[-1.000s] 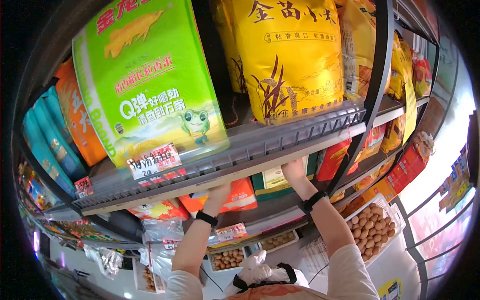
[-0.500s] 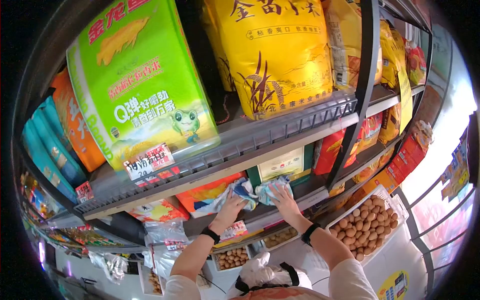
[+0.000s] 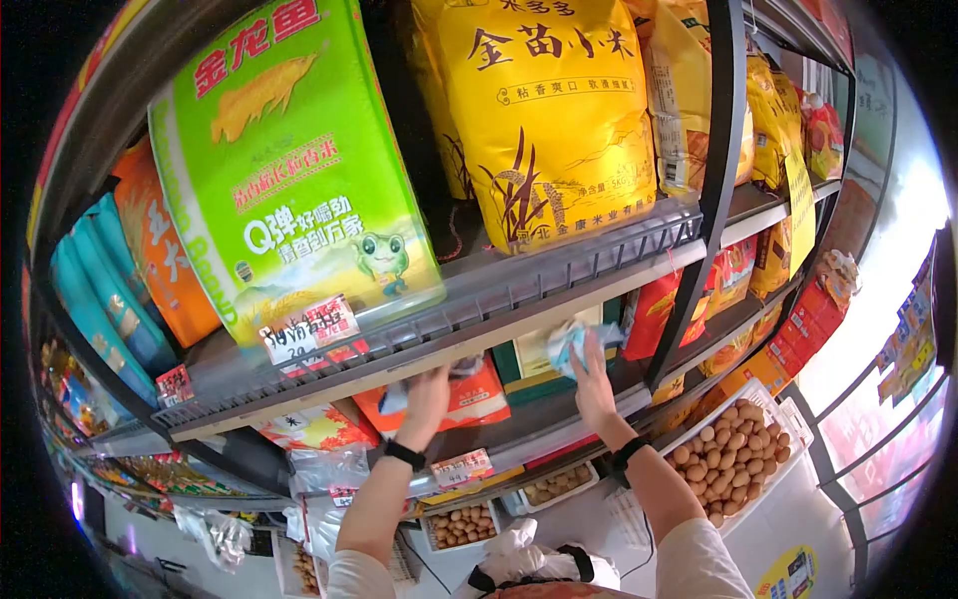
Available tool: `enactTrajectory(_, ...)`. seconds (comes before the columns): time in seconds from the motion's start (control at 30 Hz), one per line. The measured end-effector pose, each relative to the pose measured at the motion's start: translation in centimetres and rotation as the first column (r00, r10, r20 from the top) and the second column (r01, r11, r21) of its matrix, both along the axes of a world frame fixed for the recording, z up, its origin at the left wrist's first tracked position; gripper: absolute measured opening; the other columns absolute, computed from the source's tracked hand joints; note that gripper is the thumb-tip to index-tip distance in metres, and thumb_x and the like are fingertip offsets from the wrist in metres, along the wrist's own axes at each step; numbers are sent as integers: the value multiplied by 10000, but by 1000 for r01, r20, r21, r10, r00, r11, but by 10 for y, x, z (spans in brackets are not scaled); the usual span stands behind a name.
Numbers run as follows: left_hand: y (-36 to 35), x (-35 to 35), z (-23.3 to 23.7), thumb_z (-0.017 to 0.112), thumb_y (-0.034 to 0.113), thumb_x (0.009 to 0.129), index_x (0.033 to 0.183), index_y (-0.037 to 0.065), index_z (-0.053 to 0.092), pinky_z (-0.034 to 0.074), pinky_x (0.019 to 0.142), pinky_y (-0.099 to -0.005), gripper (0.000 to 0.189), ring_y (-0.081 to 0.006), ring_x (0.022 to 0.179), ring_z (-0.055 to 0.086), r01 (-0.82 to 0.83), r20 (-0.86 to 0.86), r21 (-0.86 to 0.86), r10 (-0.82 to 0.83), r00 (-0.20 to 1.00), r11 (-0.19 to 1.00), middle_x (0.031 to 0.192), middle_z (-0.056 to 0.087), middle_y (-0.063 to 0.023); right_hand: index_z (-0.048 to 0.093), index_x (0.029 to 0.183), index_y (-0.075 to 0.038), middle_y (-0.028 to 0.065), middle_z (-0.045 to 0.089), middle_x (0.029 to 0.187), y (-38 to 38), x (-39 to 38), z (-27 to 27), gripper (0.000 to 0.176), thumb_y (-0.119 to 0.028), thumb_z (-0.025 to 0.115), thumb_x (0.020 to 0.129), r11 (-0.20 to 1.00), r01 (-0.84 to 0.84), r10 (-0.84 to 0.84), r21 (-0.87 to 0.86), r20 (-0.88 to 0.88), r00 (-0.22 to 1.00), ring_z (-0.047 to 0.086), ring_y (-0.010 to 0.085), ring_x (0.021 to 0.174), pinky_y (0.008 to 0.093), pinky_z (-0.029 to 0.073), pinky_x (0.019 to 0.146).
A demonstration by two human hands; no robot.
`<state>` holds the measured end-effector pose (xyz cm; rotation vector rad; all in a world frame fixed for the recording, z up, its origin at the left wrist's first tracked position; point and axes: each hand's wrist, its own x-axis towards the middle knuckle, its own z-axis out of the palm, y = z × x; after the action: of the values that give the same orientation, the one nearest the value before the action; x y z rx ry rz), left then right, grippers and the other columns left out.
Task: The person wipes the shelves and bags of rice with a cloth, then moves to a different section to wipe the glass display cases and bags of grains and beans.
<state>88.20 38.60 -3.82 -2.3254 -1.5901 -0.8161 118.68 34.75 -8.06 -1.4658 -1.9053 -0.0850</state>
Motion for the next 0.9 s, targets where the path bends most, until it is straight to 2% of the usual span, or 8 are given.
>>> enactTrajectory(0.13, 38, -22, 30, 447, 233, 894, 1226, 86, 519, 428, 913, -470, 370, -366, 1061, 548, -213, -78, -332, 198, 977, 919, 1206, 561, -157, 538, 1190, -14, 203, 350, 1373, 44, 8, 66, 538, 132, 490, 675, 970, 106, -73, 220, -155, 985, 304, 371, 1299, 429, 290, 1072)
enactTrajectory(0.27, 43, -25, 19, 482, 301, 876, 1012, 92, 636, 454, 814, -427, 293, -297, 923, 604, -34, 169, 63, 23, 985, 997, 982, 644, -146, 611, 1012, 23, 197, 521, 1151, 60, 14, 120, 349, 77, 525, 678, 994, 79, -106, -76, -457, 883, 428, 394, 1142, 440, 360, 998)
enactTrajectory(0.37, 36, -11, 14, 496, 287, 870, 1061, 105, 615, 428, 860, -459, 290, -317, 980, 583, -57, 216, 29, 50, 975, 998, 1012, 640, -138, 605, 977, 36, 196, 533, 1121, 79, 24, 70, 317, 88, 514, 678, 961, 160, -139, 228, -105, 985, 439, 399, 1119, 443, 365, 988)
enactTrajectory(0.43, 25, -1, -1, 511, 186, 851, 1107, 83, 586, 386, 922, -473, 286, -326, 1066, 541, -121, -68, 42, 124, 990, 992, 1111, 602, -141, 589, 1097, 23, 213, 481, 1252, 63, 16, 52, 438, 122, 485, 684, 958, 168, -141, 231, -128, 982, 379, 402, 1227, 439, 331, 1030)
enactTrajectory(0.53, -6, 8, -39, 473, 87, 826, 1155, 56, 561, 274, 1038, -536, 342, -308, 1080, 523, 134, -120, -49, -139, 983, 990, 1202, 521, -139, 479, 1303, -37, 211, 300, 1435, 37, 1, 6, 615, 157, 427, 722, 924, 280, -223, 259, -230, 947, 229, 394, 1348, 428, 293, 1064)
enactTrajectory(0.6, -26, 13, -50, 480, 67, 809, 1162, 56, 559, 249, 1049, -553, 362, -294, 1080, 520, 158, -183, -121, -178, 967, 980, 1191, 516, -121, 280, 1444, -127, 175, 53, 1524, 30, -7, -29, 721, 151, 377, 786, 959, 283, -251, 5, -446, 859, 96, 385, 1392, 420, 285, 1072)
enactTrajectory(0.7, -37, 17, -54, 497, 43, 782, 1183, 61, 555, 222, 1076, -546, 406, -266, 1088, 508, 190, -234, -236, -245, 941, 953, 1144, 520, -96, 187, 1473, -169, 154, -26, 1530, 25, -18, -48, 710, 111, 351, 842, 949, 287, -304, -128, -602, 738, 110, 385, 1389, 410, 313, 1052)
enactTrajectory(0.9, -54, 17, -77, 533, 41, 751, 1233, 74, 530, 239, 1112, -422, 483, -243, 1134, 488, 351, -265, -331, -443, 856, 876, 1134, 546, -93, 84, 1442, 18, 324, 4, 1459, 40, -18, -80, 669, 18, 433, 871, 808, 411, -589, -422, -566, 576, 146, 459, 1349, 425, 300, 1058)
